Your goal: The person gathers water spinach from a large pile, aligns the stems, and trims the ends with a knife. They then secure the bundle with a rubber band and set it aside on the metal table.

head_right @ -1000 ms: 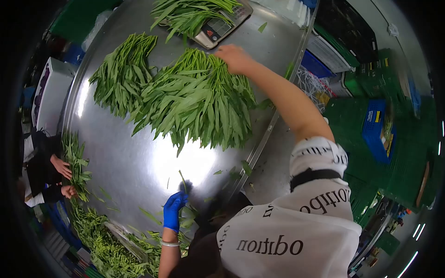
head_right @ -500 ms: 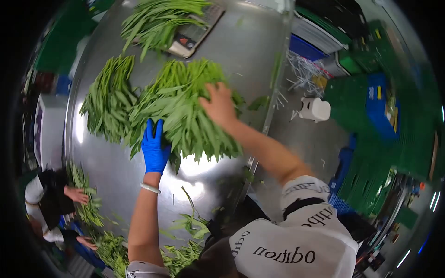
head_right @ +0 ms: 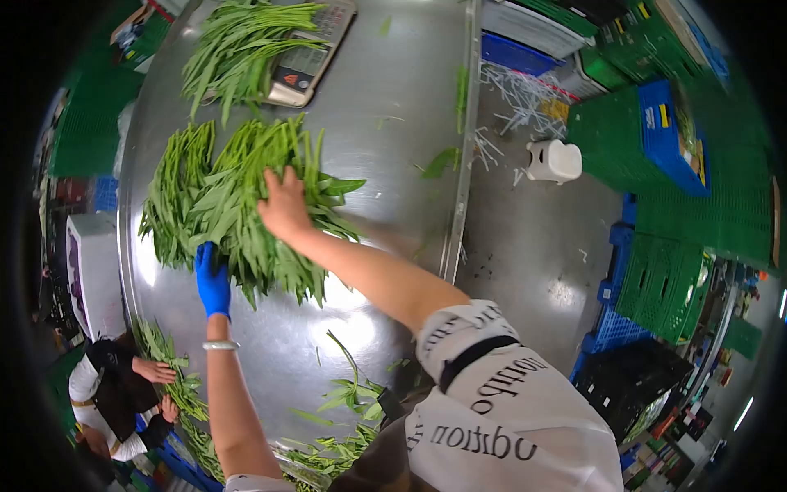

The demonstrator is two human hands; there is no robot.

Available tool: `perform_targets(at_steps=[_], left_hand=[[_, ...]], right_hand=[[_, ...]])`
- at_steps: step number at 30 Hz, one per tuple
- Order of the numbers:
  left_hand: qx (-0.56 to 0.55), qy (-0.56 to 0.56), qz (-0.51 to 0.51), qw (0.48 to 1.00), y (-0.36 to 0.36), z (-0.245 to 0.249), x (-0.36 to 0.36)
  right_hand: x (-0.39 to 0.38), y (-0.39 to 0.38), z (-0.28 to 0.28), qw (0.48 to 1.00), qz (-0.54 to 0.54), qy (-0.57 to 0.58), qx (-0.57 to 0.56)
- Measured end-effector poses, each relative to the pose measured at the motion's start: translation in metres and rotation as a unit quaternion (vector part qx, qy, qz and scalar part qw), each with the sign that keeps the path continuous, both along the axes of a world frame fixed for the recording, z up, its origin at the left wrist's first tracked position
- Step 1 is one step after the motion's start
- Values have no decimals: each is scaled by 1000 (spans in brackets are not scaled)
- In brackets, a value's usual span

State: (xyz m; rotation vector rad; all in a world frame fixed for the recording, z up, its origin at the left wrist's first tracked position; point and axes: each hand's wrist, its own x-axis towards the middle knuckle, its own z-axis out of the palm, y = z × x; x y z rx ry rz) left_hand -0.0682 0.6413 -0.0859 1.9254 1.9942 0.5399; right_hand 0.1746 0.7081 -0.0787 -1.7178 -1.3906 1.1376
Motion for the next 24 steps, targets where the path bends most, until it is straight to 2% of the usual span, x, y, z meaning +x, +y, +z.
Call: perform_targets(at_steps=[1,3,5,7,9,12,15,18,20,21,22,23,24], left_hand=[[0,-13,29,999,-16,28,22],[37,-25,75,996,-58,37,32],[24,-58,124,990,-113,28,29],[-20,-74,161,984,-177,11,21],[-64,-78,207,973,-237,4,21],[-169,-134,280,936,-311,12,25],[-214,-138,297,920,-378,22,28],[-197,-175,342,902,-444,22,36],[-205,-210,402,867,-489,22,43],[-203,-231,425,852,-503,20,50],[-200,-226,439,846,-514,23,59],[-203,-230,446,841,-528,23,67],[-205,-234,452,836,-542,22,75]], right_hand=[[18,-6,3,1000,18,1,-1],[57,-25,7,997,25,-15,66],[106,-38,-3,986,26,-32,163],[151,-48,-11,971,6,-137,196],[189,-44,-26,946,13,-269,182],[224,-44,-40,925,66,-339,157],[222,-64,-50,943,154,-286,66],[189,-137,-61,938,268,-184,118],[150,-198,-63,904,373,-173,116],[125,-232,-70,913,360,-137,133],[96,-264,-72,920,363,-102,106],[66,-272,-24,892,432,-121,-50],[42,-304,-47,867,493,-63,-9]])
